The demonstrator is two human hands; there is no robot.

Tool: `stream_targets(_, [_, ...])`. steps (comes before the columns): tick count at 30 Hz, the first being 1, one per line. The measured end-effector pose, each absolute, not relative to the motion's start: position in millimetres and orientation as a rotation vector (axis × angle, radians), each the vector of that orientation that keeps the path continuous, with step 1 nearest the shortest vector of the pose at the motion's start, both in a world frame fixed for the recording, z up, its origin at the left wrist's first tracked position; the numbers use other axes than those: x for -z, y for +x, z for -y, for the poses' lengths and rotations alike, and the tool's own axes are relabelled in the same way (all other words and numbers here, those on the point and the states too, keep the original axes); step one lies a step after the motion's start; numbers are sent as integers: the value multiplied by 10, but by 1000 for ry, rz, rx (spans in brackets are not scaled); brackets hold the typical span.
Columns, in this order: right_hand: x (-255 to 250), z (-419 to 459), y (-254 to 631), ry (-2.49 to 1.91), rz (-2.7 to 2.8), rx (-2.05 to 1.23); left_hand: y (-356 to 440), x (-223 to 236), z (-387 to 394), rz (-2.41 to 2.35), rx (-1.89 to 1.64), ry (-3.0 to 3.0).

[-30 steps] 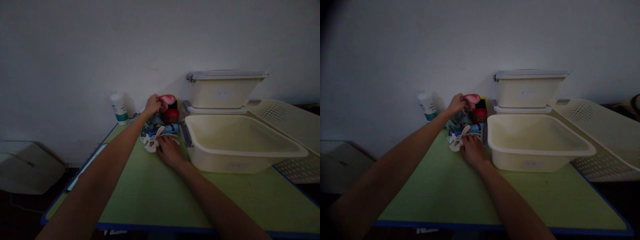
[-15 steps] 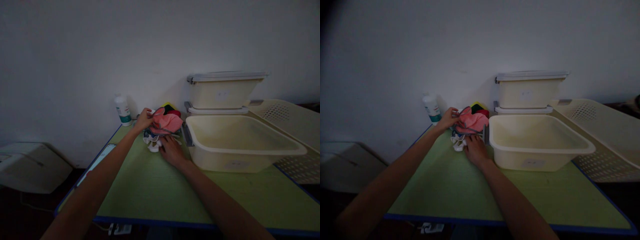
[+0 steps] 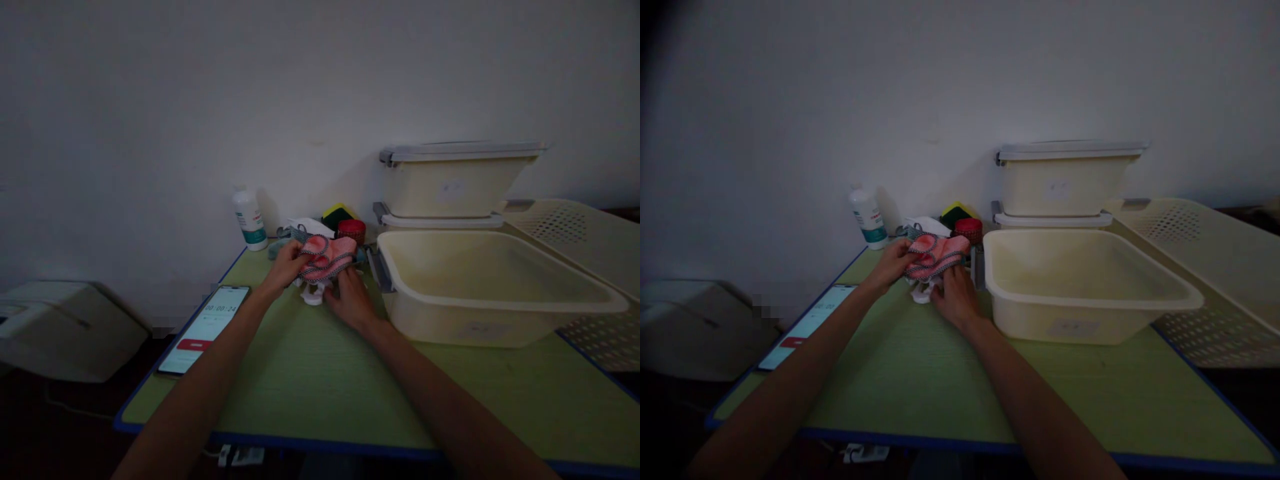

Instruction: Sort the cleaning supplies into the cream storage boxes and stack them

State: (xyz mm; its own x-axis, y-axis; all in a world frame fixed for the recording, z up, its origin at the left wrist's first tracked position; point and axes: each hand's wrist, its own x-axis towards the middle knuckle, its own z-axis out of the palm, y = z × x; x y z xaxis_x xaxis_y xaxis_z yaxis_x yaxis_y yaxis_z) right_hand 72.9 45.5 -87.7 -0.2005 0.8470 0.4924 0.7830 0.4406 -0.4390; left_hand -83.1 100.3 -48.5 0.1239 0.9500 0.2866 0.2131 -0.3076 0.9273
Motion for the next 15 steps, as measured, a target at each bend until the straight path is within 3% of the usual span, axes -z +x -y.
stream_targets(8, [849,-443,725,-1218,1844,-236,-832,517,-805,-965,-932,1687])
stream_targets(15, [856,-472,715,-1150,1650,-505,-844,572,-871,-992,-1019,1726])
